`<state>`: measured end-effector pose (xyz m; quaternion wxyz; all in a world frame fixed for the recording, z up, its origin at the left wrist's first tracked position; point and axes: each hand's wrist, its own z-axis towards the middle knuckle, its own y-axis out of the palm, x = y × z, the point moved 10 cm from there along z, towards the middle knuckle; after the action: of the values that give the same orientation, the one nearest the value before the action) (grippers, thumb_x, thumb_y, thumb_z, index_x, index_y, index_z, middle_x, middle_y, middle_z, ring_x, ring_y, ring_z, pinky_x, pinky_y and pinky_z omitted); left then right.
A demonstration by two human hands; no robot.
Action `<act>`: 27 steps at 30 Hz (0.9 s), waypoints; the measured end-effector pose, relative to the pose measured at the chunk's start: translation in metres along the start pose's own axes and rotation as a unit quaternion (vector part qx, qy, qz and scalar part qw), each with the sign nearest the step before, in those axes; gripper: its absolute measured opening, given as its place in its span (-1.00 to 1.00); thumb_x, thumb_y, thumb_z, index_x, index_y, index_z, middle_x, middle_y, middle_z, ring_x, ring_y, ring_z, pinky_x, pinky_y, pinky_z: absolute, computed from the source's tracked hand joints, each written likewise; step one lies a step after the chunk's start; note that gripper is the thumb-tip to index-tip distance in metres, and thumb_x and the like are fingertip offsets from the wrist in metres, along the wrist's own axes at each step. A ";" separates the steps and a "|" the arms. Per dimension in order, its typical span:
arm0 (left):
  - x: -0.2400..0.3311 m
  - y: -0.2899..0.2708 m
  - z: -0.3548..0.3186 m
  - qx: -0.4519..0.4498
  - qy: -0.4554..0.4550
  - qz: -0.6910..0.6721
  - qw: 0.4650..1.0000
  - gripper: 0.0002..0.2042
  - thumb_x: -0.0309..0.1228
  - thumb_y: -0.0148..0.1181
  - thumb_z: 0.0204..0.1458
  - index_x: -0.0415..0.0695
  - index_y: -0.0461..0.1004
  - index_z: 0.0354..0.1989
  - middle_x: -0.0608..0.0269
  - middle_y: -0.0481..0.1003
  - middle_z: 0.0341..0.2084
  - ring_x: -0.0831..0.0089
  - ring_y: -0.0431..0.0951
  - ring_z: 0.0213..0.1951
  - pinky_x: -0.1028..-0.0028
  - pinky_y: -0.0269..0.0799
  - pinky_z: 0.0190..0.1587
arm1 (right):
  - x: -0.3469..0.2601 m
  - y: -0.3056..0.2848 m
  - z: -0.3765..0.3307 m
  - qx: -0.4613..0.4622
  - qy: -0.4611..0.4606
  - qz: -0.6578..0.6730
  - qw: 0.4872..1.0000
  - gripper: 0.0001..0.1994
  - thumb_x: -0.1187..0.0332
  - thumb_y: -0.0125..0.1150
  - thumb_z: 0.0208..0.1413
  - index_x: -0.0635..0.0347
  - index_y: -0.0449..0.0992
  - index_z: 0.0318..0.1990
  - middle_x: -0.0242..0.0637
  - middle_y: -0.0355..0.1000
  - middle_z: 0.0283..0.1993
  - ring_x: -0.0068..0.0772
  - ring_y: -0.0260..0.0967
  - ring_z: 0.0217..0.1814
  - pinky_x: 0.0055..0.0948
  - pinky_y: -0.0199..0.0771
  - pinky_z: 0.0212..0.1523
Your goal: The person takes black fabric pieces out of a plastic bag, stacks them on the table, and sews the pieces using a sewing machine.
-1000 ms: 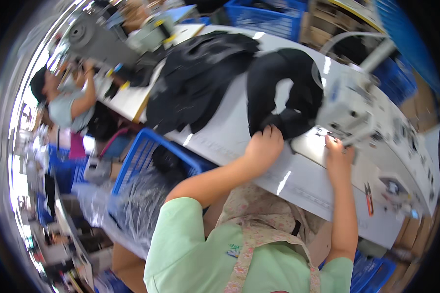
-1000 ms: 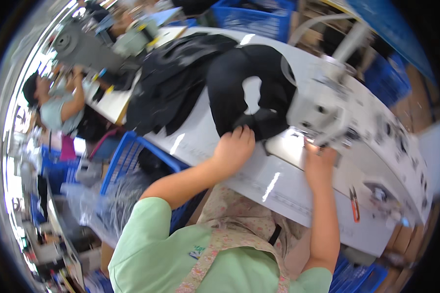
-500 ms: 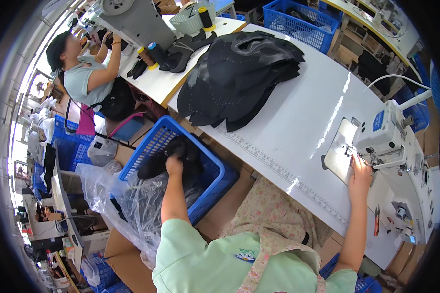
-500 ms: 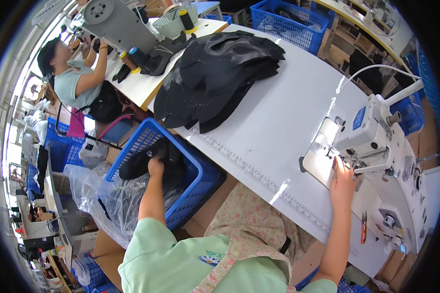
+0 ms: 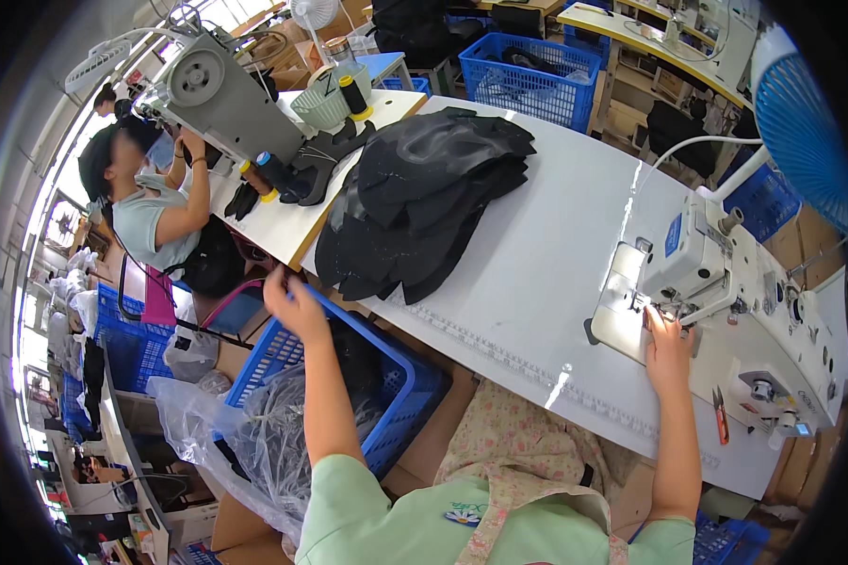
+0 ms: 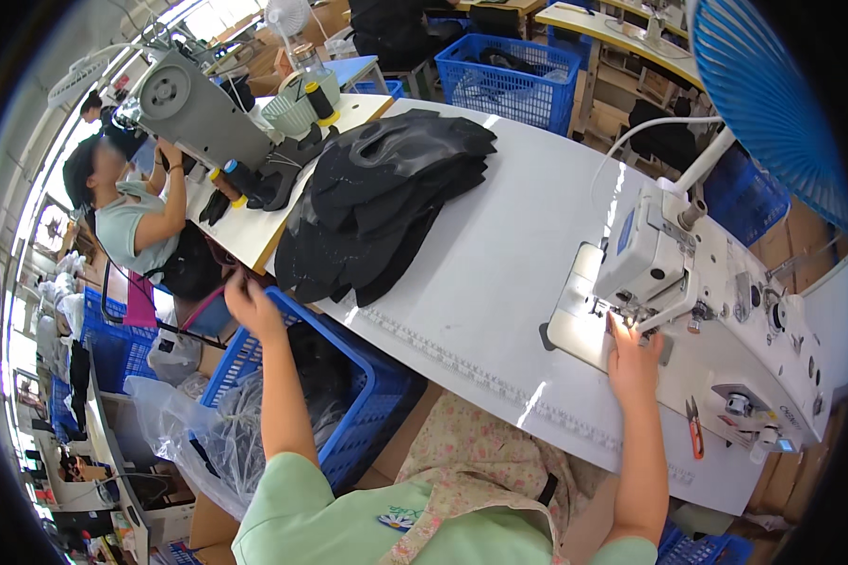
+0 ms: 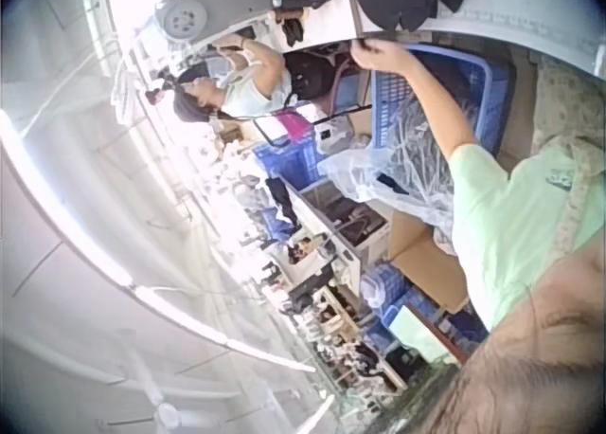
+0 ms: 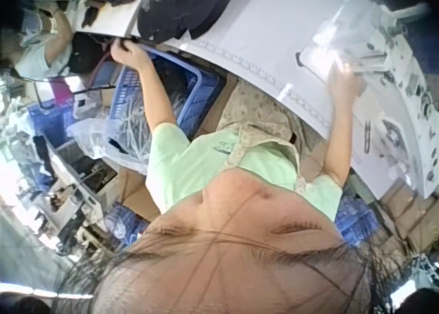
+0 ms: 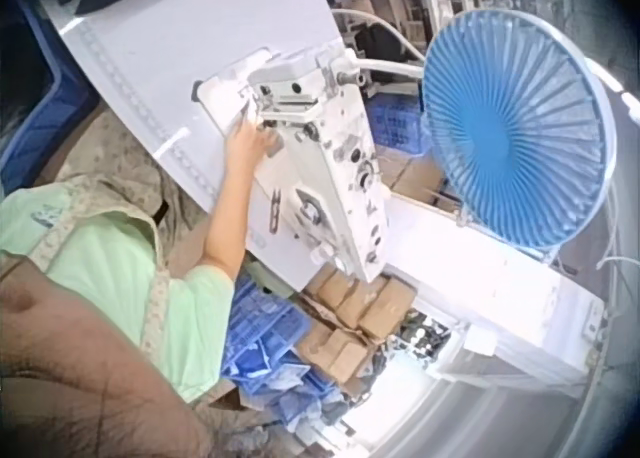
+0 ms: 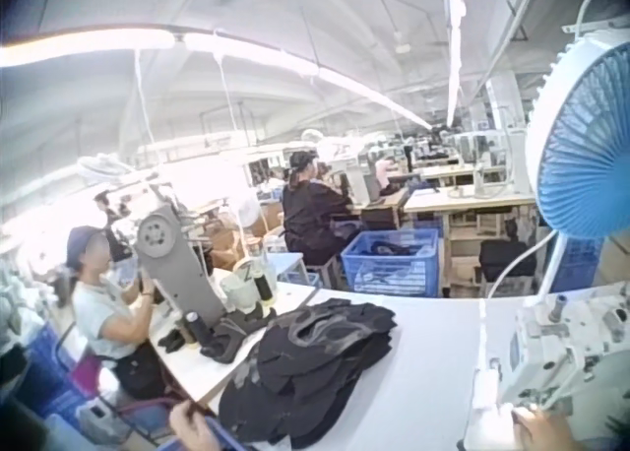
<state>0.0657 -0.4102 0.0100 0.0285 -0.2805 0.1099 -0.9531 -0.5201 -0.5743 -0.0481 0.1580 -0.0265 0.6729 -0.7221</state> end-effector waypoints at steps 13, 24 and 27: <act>-0.021 0.211 0.090 -0.394 -0.212 0.120 0.886 -0.24 -0.04 0.42 -0.36 -0.26 0.41 0.04 -0.07 0.48 -0.07 0.06 0.44 0.04 0.27 0.29 0.12 | -0.015 0.005 0.010 0.002 -0.079 0.025 0.997 -0.50 0.46 -0.03 -0.01 -0.10 0.36 0.17 -0.01 0.38 -0.13 0.08 0.17 -0.02 0.11 -0.09 0.28; 0.282 0.179 0.066 -0.186 0.085 -0.273 0.940 -0.74 -0.58 0.15 -0.04 -0.25 0.35 -0.14 0.01 0.50 -0.29 0.19 0.52 -0.20 0.37 0.39 -0.11 | -0.007 -0.004 0.003 0.112 -0.131 -0.006 0.985 -0.56 0.40 0.09 -0.03 -0.02 0.45 0.09 -0.12 0.33 -0.33 -0.08 0.18 -0.07 -0.02 0.07 0.08; 0.262 0.249 0.001 -0.281 -0.266 -0.530 0.755 -0.79 -0.64 0.10 -0.01 -0.35 0.39 -0.17 0.14 0.50 -0.23 0.41 0.50 -0.21 0.51 0.38 -0.11 | -0.014 -0.012 0.002 0.149 -0.152 0.005 0.977 -0.68 0.38 0.11 -0.02 0.05 0.52 -0.05 -0.15 0.32 -0.38 -0.11 0.20 -0.12 -0.06 0.10 0.03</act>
<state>-0.1557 -0.6833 0.0927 -0.5332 -0.5311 0.1942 -0.6293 -0.5085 -0.5722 -0.0337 0.2641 -0.1092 0.5262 -0.8009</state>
